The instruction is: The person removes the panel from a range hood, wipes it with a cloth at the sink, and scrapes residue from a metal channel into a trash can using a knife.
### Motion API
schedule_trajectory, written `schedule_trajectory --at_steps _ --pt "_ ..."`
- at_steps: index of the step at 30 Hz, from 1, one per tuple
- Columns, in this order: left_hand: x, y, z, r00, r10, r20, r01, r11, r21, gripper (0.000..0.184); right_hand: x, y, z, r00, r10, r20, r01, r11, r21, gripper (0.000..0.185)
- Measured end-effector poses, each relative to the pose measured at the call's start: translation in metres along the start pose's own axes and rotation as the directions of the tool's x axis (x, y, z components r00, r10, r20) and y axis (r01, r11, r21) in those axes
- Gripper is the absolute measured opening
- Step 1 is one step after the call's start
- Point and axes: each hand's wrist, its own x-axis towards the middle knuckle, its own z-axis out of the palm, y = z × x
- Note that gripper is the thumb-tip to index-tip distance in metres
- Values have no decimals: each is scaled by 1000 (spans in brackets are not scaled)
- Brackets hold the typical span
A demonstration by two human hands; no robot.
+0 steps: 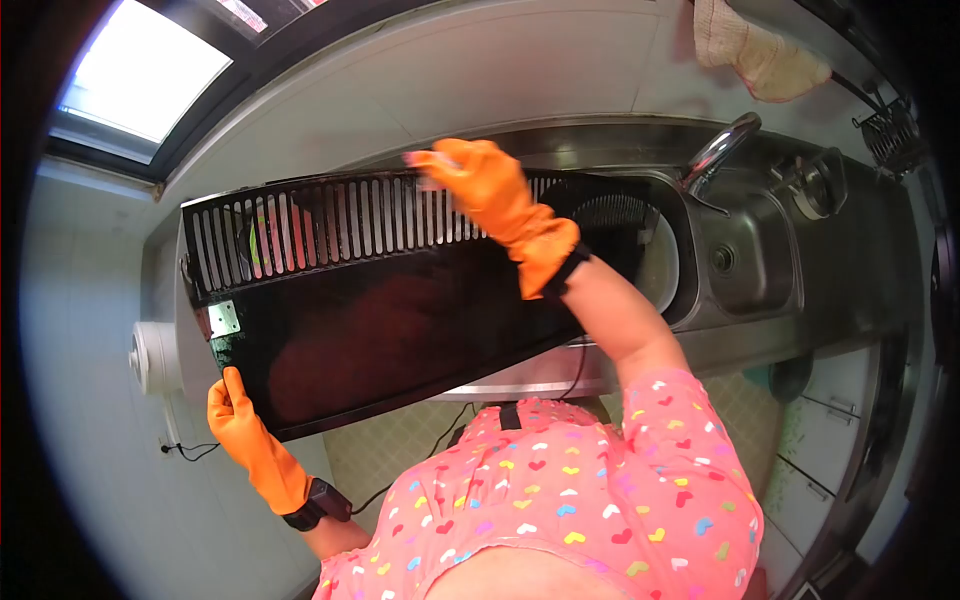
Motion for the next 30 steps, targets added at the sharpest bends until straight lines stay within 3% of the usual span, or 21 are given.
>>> schedule_trajectory --at_steps 1,3,5,7,8,10,11,15,19,21,23,26,30 --pt "0 1 0 1000 8 3 -8 1000 0 21 -16 16 -17 999 -39 -17 38 998 -48 26" --pt "0 2 -1 1000 2 -10 -2 1000 16 21 -59 49 -46 992 104 73 -91 981 -169 33" --pt "-1 2 -1 1000 -5 -21 5 1000 28 22 -114 83 -66 828 550 106 -560 820 116 37" --pt "-3 5 2 998 49 -34 -49 999 7 21 -198 153 -61 870 479 -119 -484 875 -15 35" --pt "-4 8 1 998 50 -26 -50 999 11 21 -206 146 -61 865 486 -121 -492 871 -16 35" --pt "-7 14 -1 1000 -4 -14 5 998 55 21 -212 126 -55 820 539 -194 -572 789 -224 31" --pt "-7 12 -1 1000 -3 -5 4 998 59 21 -205 119 -46 824 503 -262 -535 843 -63 29" --pt "-3 6 -4 999 44 1 -44 998 48 23 -154 52 -28 836 457 -304 -484 875 -16 36" --pt "-7 10 -2 998 62 22 -63 996 66 23 -96 -27 -1 922 298 -246 -286 954 84 42" --pt "-10 13 0 998 54 28 -56 996 72 22 -73 -66 20 933 312 -179 -265 933 244 25" --pt "-12 15 0 999 45 24 -47 996 78 22 -47 -92 14 963 88 -255 -32 976 216 23" --pt "-9 11 -4 998 47 50 -50 997 51 20 -60 -112 34 986 -30 -163 50 991 121 24" --pt "-7 8 -6 998 46 52 -49 996 73 20 -111 -77 1 989 124 -85 -106 977 187 25"
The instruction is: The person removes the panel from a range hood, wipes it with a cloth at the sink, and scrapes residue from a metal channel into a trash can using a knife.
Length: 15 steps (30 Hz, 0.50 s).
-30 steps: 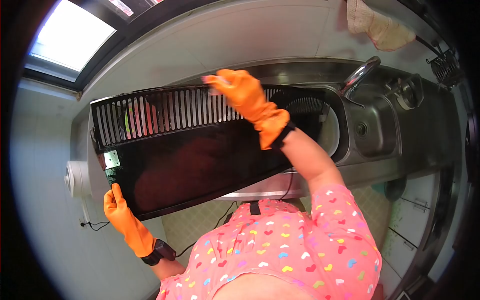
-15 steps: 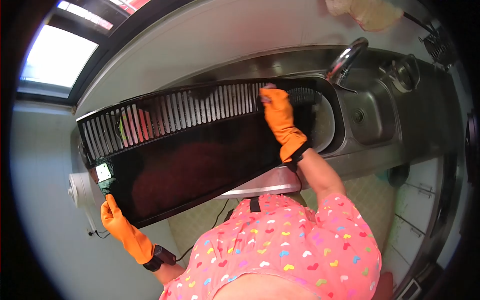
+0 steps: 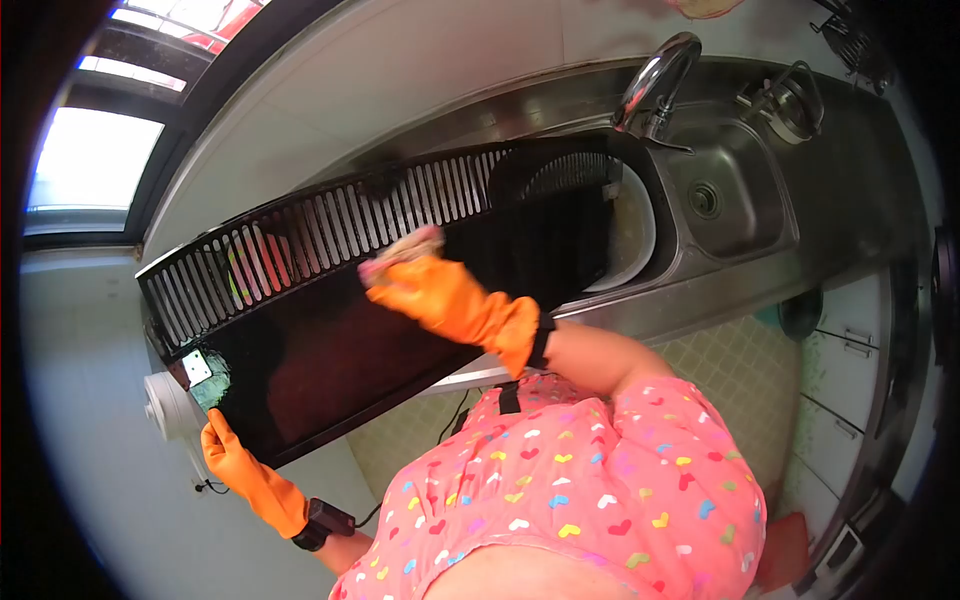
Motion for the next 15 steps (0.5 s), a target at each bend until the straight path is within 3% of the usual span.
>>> schedule_trajectory --at_steps 3,5,7,9,10,13,15 --pt "3 -5 0 1000 3 -7 -3 1000 15 20 -46 58 -46 972 237 -3 -235 964 -128 23" --pt "3 -6 -1 1000 1 -11 -1 1000 21 20 -81 103 -71 953 233 -192 -283 912 -298 20" --pt "4 -6 -2 1000 -14 8 14 1000 1 20 -118 139 -91 903 310 -297 -395 871 -293 15" --pt "5 -9 -2 1000 -6 2 6 1000 12 20 -158 163 -81 616 651 -444 -678 725 121 12" --pt "6 -9 0 1000 4 -1 -4 1000 20 20 -136 152 -96 858 357 -369 -469 837 -281 10" --pt "2 -3 3 1000 4 1 -4 1000 10 20 -97 101 -70 900 337 -275 -383 914 -133 13" --pt "6 -10 -1 1000 6 12 -6 1000 7 20 -70 51 -42 948 210 -237 -254 951 -174 18"
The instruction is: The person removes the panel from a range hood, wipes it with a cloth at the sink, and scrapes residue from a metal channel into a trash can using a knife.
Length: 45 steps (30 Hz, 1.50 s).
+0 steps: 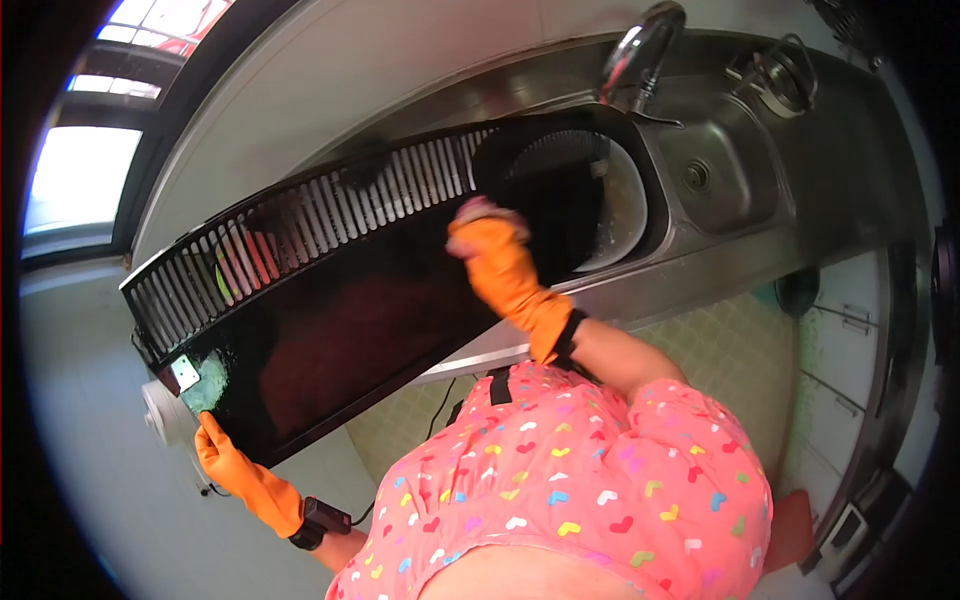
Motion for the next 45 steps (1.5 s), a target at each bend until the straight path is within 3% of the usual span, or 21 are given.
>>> schedule_trajectory --at_steps 2,4,6,8,11,12,13,15,21,22,24,25,27,28,30,33,34,36,40,44,45 --pt "2 -1 3 1000 3 19 -3 1000 -8 20 -10 -52 28 984 29 176 -70 969 236 26" --pt "-2 3 5 1000 16 16 -16 999 -28 19 2 -103 35 953 -171 251 81 940 333 26" --pt "1 -1 0 998 11 57 -10 1000 -19 19 -7 -134 41 929 -329 172 272 918 290 24" --pt "2 -5 1 998 38 42 -36 998 -43 19 -15 -133 30 872 -369 323 240 895 375 24" --pt "1 -3 0 998 24 64 -21 999 -37 20 -43 -91 31 873 -388 295 246 873 422 18" --pt "1 -2 1 998 19 60 -17 999 -33 20 -43 -75 15 867 -356 349 207 894 397 17" --pt "1 -1 2 999 9 50 -8 999 -32 20 -65 -54 15 876 -200 439 -8 903 429 18" --pt "2 -6 -1 999 -6 38 7 1000 -28 21 -67 -18 -13 898 -117 423 4 966 259 25" --pt "7 -13 -5 999 -11 35 11 1000 0 22 -88 87 -61 919 341 200 -309 935 -172 13" --pt "7 -12 -5 999 -4 43 4 1000 -12 22 -90 106 -67 846 496 192 -475 867 -148 14" --pt "8 -14 -7 999 4 47 -4 1000 -20 22 -162 253 -54 589 738 328 -803 578 143 18" --pt "9 -15 -10 999 9 44 -9 1000 5 22 -151 236 -50 561 800 215 -792 442 421 15" --pt "10 -13 -8 999 19 36 -20 999 27 22 -116 187 -39 693 720 -42 -658 655 371 9" --pt "7 -11 -4 999 24 26 -24 999 21 22 -86 138 -40 865 491 -101 -495 869 -12 7" --pt "4 -7 -2 999 27 21 -28 999 19 21 -54 76 -35 984 160 85 -144 976 -161 15" --pt "1 -3 1 1000 -7 20 7 1000 0 21 -40 11 -5 946 258 194 -266 964 17 15" --pt "1 -2 2 1000 -15 24 15 1000 -11 20 -28 -37 11 982 37 183 -62 989 134 19" --pt "2 -2 0 1000 -17 24 18 1000 -21 20 -20 -66 20 915 -98 392 10 975 220 20" --pt "5 -9 -3 1000 -2 15 2 1000 5 20 -4 -61 20 906 -315 283 203 910 362 16" --pt "8 -12 -7 1000 8 25 -9 999 35 21 2 9 -3 953 -58 298 20 991 130 16" --pt "6 -11 -6 1000 1 16 -2 999 38 21 0 37 -6 979 -24 202 14 999 52 15"
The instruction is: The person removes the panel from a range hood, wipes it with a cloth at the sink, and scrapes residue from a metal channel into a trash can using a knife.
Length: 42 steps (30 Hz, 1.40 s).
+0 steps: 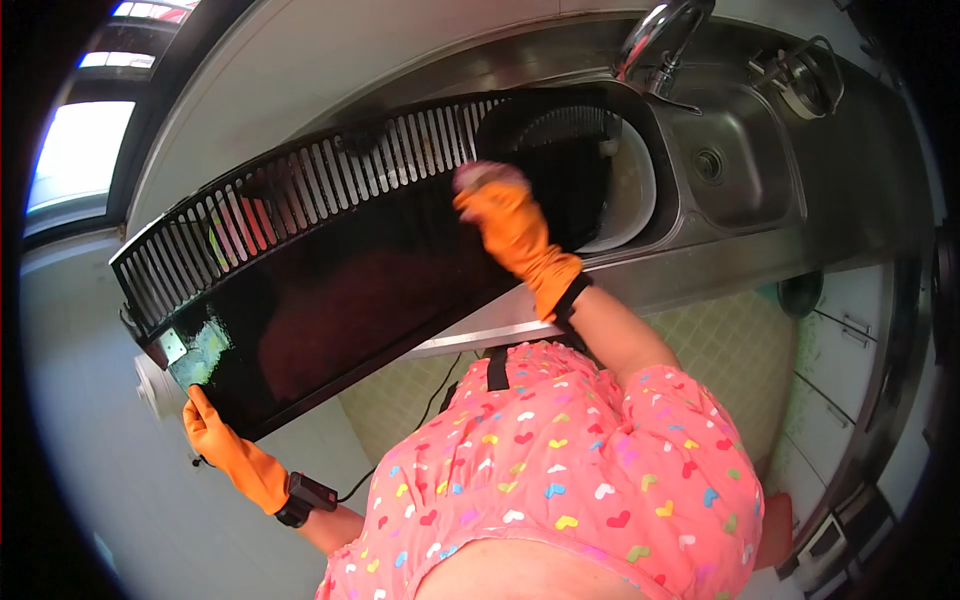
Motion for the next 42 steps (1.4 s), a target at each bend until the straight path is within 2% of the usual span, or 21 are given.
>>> schedule_trajectory --at_steps 3,5,7,8,10,13,15,17,20,22,24,27,29,32,33,35,36,39,40,41,42 --pt "-6 10 5 998 -58 -26 57 997 -46 21 -29 81 -11 957 177 -231 -234 939 -251 18" --pt "-9 15 10 998 -46 -47 46 999 -1 20 -50 122 -35 879 400 -258 -471 809 -351 18" --pt "-5 8 7 999 -22 -33 22 1000 -17 20 -89 184 -51 738 659 -142 -673 735 -85 19" --pt "-3 4 5 1000 0 -21 -1 1000 -25 19 -99 206 -60 741 656 -144 -670 737 -88 19" --pt "0 1 2 1000 -9 -10 9 1000 -27 19 -114 244 -75 478 867 -137 -878 466 -111 22" --pt "-2 2 1 1000 -18 -13 18 1000 -23 18 -142 295 -86 519 835 -184 -852 487 -193 25" --pt "-3 5 4 999 -18 -28 18 1000 -20 18 -154 305 -86 473 878 -73 -787 384 -483 31" --pt "-5 11 9 998 -23 -50 23 1000 -8 19 -173 325 -69 394 913 103 -475 298 -828 37" --pt "-10 19 15 998 -2 -66 1 1000 -6 21 -37 156 -108 307 950 53 -412 183 -893 41" --pt "-7 14 11 998 -10 -67 9 1000 -22 22 -8 133 -108 672 740 32 -496 483 -722 45" --pt "-7 13 11 998 -18 -67 15 999 -37 23 39 110 -102 971 238 1 -206 844 -495 48" --pt "-10 14 13 995 21 -100 -29 997 -71 24 105 67 -83 981 -179 80 196 915 -353 49" --pt "-8 11 9 995 39 -91 -42 999 -30 25 132 48 -60 953 -266 147 297 917 -266 52" --pt "-16 25 21 992 38 -122 -49 995 -85 27 140 58 -10 940 -24 339 74 988 -136 48" --pt "-16 25 22 989 37 -141 -51 994 -93 27 147 53 -7 939 -44 342 94 987 -130 48" --pt "-18 26 20 986 32 -166 -42 998 -52 28 158 44 -5 793 367 487 -449 891 59 46" --pt "-11 14 11 982 63 -176 -66 998 -8 26 155 46 3 901 254 350 -316 940 131 46" --pt "0 -14 -12 960 213 -184 -236 965 -113 24 161 12 -14 930 201 308 -248 961 122 40" --pt "2 -17 -27 970 212 -119 -229 962 -150 18 159 7 -13 968 90 235 -118 987 107 32" --pt "0 -18 -35 969 206 -133 -226 962 -155 18 157 -3 -13 968 76 241 -104 989 106 32" --pt "0 -10 -38 955 202 -217 -256 931 -259 16 158 -19 -16 989 -46 141 36 997 73 28"
